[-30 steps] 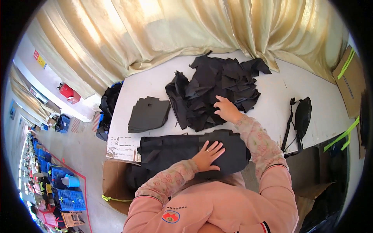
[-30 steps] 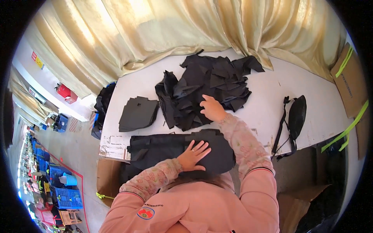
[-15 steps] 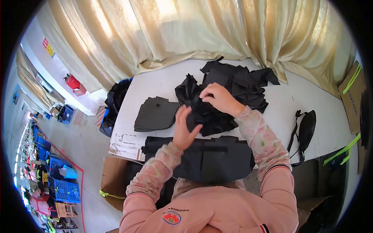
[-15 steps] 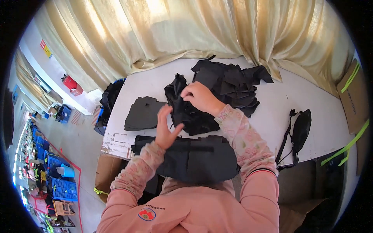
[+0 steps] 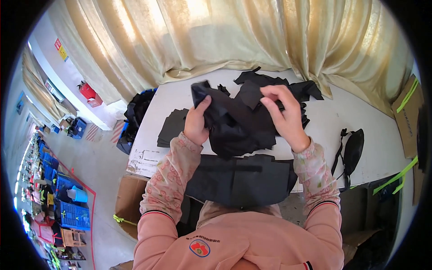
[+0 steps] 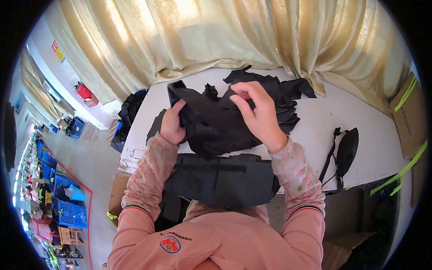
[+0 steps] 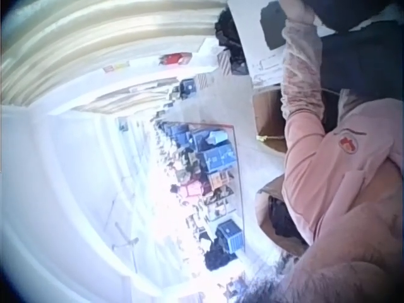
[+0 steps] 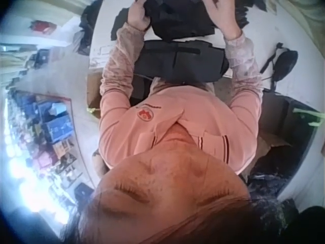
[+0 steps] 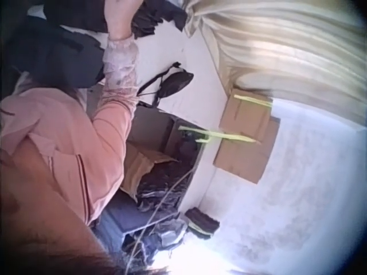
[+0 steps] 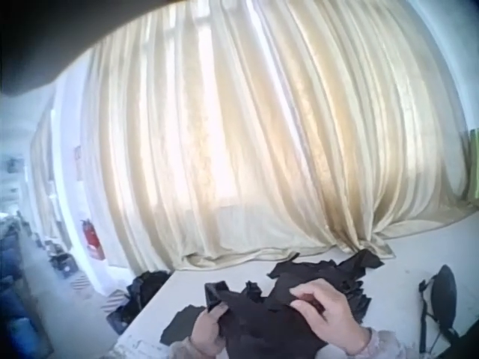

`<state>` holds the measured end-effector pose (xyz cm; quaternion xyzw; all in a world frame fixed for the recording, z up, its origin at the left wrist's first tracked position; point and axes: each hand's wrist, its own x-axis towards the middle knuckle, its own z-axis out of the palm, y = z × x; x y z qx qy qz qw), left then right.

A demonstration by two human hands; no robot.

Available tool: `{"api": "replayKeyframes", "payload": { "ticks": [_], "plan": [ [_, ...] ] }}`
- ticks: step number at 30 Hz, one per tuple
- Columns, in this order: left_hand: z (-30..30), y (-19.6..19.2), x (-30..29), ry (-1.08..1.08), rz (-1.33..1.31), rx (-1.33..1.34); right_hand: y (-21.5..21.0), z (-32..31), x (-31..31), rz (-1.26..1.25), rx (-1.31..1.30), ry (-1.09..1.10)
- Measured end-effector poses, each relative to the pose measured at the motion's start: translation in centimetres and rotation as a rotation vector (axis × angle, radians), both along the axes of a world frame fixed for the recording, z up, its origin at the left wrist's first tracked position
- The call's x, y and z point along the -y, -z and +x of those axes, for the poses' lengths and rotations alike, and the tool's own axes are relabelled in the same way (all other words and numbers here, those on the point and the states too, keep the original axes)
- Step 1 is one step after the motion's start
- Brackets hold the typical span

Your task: The recorder is sorting and organizing black fabric pieces on a workstation in a garment factory.

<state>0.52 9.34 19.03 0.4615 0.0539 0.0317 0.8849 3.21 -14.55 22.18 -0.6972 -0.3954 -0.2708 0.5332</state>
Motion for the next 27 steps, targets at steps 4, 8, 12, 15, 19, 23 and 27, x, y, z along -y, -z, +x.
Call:
{"api": "replayKeyframes", "payload": {
  "ticks": [4,8,12,15,19,23,27],
  "plan": [
    [0.9,4.1,-3.6,-0.005,-0.17,-0.005,0.5,-3.4,-0.5,0.08,0.235,0.148],
    [0.1,5.6,-4.2,0.047,0.446,0.516,3.0,-5.8,-1.6,-0.294,0.1,-0.037],
    [0.7,5.2,-3.8,-0.164,1.408,0.765,8.6,-5.0,-2.9,-0.368,-0.329,0.093],
    [0.5,5.1,-3.3,-0.048,1.033,0.782,11.5,-5.0,-4.4,-0.321,-0.459,-0.017],
    [-1.3,5.9,-3.2,0.112,0.309,0.758,12.4,-6.4,-7.9,-0.209,-0.306,-0.046],
    [-2.9,9.5,-0.6,-0.098,-0.609,0.323,13.7,-5.9,-7.8,-0.189,-0.365,0.098],
    [-3.0,13.8,0.4,-0.375,-0.328,-0.21,10.9,-6.3,-3.9,-0.156,-0.536,-0.054]
  ]
}}
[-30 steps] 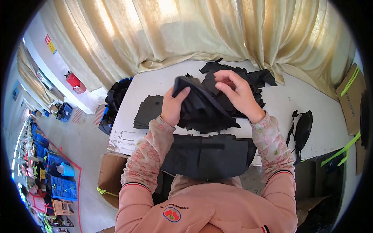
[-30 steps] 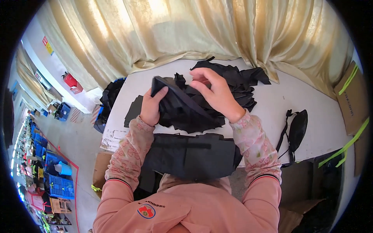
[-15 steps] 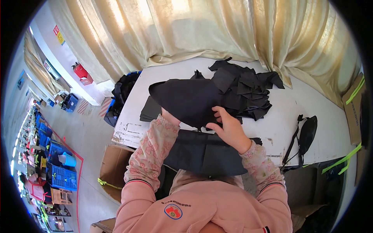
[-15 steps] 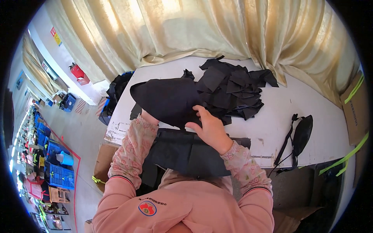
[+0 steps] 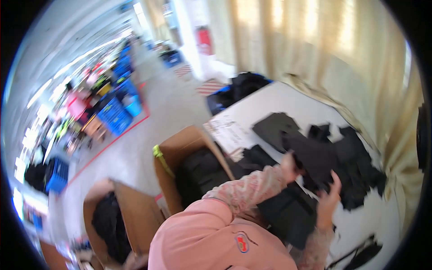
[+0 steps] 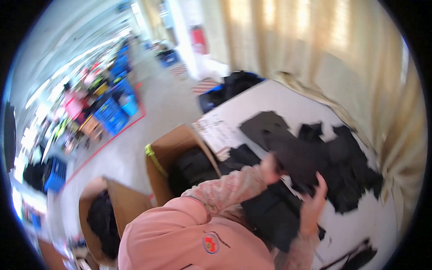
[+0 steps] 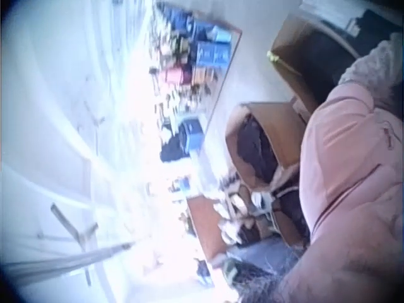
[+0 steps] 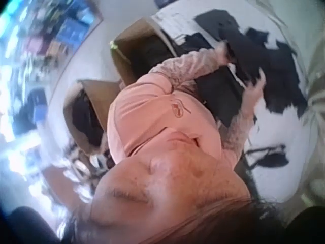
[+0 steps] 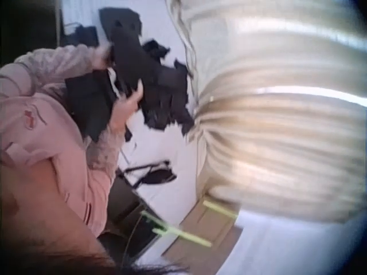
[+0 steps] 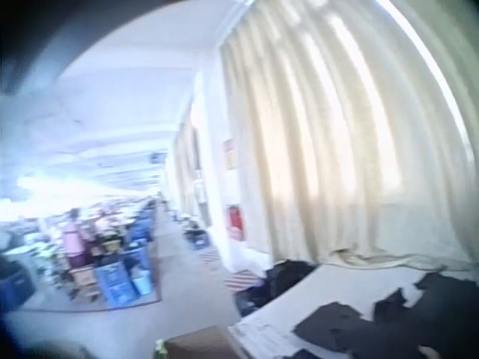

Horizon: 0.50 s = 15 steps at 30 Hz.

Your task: The recorder is sorting and organizing black fabric pieces on a workstation in a garment factory.

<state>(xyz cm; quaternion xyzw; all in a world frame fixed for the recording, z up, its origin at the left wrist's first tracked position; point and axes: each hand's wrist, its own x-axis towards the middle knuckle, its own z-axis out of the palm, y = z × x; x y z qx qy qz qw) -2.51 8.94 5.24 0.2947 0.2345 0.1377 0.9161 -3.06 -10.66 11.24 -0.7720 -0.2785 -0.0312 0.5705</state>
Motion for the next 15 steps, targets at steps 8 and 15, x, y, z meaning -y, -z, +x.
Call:
{"api": "replayKeyframes", "payload": {
  "ticks": [8,15],
  "plan": [
    [-6.7,3.0,-4.7,0.091,-0.313,-0.311,-5.8,2.0,5.6,-0.434,0.292,-0.332],
    [-7.6,-4.3,-2.4,0.203,0.782,0.359,-10.9,1.3,2.9,-0.503,0.474,-0.168]
  ]
}}
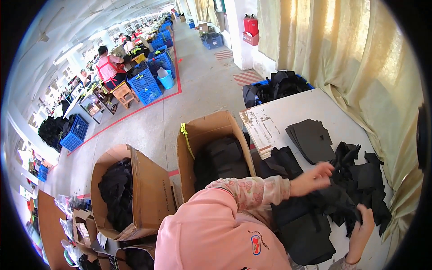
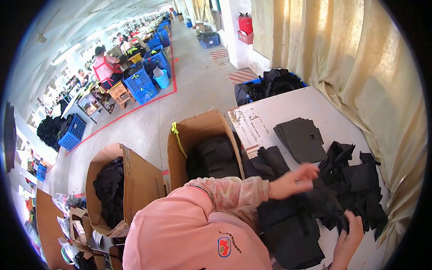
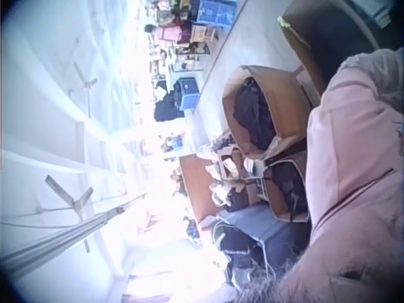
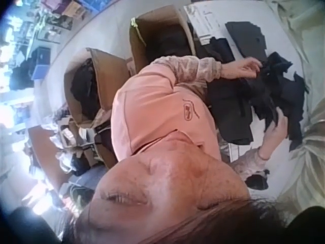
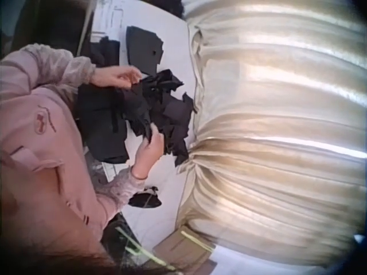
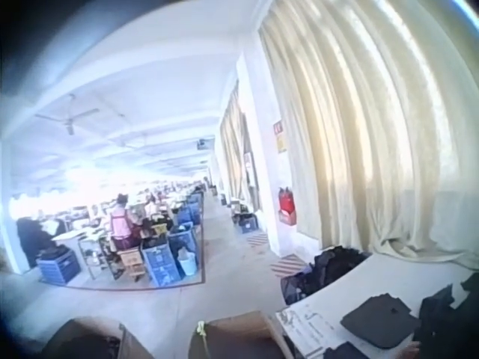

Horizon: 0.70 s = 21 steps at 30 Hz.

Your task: The recorder is sorting and organizing black fabric pieces on a workstation in a garment factory.

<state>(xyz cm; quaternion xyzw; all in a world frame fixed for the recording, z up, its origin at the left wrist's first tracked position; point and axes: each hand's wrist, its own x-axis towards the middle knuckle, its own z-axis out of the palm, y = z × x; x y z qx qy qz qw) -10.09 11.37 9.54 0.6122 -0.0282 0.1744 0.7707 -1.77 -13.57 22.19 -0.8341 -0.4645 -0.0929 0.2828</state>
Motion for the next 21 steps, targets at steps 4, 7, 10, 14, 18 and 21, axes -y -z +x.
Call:
{"api": "replayKeyframes", "payload": {
  "ticks": [4,7,10,14,18,21],
  "plan": [
    [-0.4,-1.8,4.4,-0.026,0.712,0.355,-1.6,-1.9,-2.9,0.063,-0.096,0.01],
    [1.4,-0.4,5.1,-0.063,0.755,0.226,-2.7,-2.7,-3.1,0.044,-0.02,-0.159],
    [2.8,0.4,3.8,-0.22,0.785,0.295,-4.7,-3.3,-2.0,0.05,0.067,-0.166],
    [4.9,-0.3,1.4,-0.28,0.799,0.406,-5.8,-3.0,1.9,0.294,0.184,0.094],
    [6.2,-0.9,-3.7,-0.39,0.959,0.262,-8.6,-1.4,5.2,0.342,0.774,0.24],
    [5.6,-1.6,-7.1,-0.459,1.024,0.16,-9.3,0.8,3.5,0.674,0.245,0.359]
  ]
}}
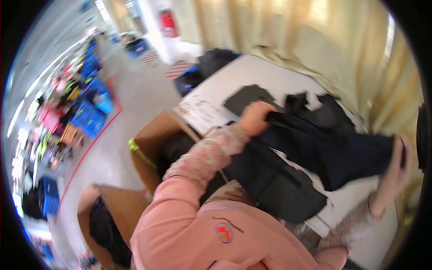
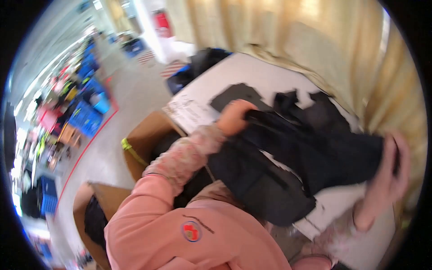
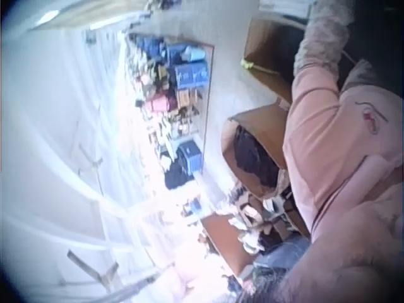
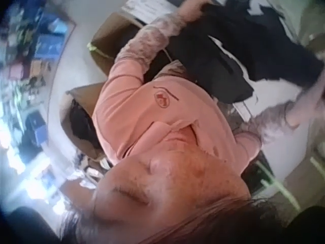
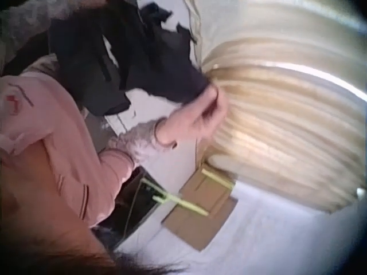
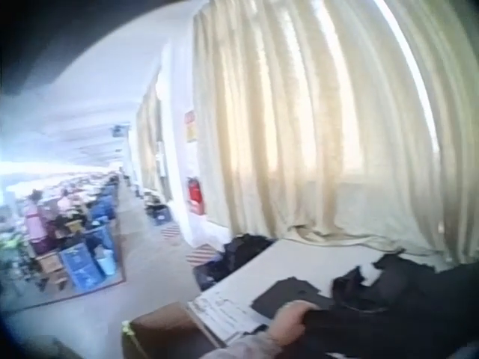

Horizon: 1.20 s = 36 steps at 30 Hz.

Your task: The recorder is sorting and organizing black fabric pieces on a workstation in a garment factory.

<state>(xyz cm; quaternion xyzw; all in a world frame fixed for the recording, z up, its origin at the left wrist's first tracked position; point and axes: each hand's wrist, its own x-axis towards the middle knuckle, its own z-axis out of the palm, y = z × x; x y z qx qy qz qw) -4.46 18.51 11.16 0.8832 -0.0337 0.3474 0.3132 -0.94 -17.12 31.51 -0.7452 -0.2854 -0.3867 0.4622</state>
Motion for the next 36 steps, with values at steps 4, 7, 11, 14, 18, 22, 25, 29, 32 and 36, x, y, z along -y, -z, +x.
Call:
{"api": "replayKeyframes", "payload": {
  "ticks": [4,7,11,14,18,22,25,29,32,36],
  "plan": [
    [-0.6,-1.4,-0.1,0.105,0.064,0.046,-1.1,0.4,-4.6,-0.053,-0.081,-0.273],
    [-0.1,-2.4,2.3,0.273,0.103,0.007,-1.6,-0.1,-4.9,-0.042,-0.138,-0.367],
    [-0.1,-2.7,5.9,0.475,-0.217,-0.276,-1.7,-1.1,-4.8,-0.048,-0.2,-0.465],
    [-0.1,-2.2,6.8,0.566,-0.257,-0.484,-1.5,-1.5,-4.5,-0.111,-0.151,-0.49],
    [0.9,1.7,4.5,0.571,0.042,-0.39,-1.3,-1.9,-2.4,-0.037,-0.163,-0.462],
    [0.4,2.4,2.7,0.599,-0.012,-0.322,-0.4,-2.2,1.2,0.022,-0.199,-0.301],
    [-0.7,3.0,2.5,0.691,-0.381,-0.521,0.4,-2.3,2.4,0.142,-0.254,-0.274],
    [-1.9,3.8,5.6,0.818,-0.319,-0.542,0.7,-2.6,2.1,0.296,-0.452,-0.433],
    [-2.4,4.4,9.2,0.762,-0.141,-0.46,0.6,-3.1,0.8,0.251,-0.322,-0.375],
    [-2.5,6.8,12.1,0.692,-0.106,-0.381,0.4,-4.0,1.2,0.278,-0.301,-0.365]
  ]
}}
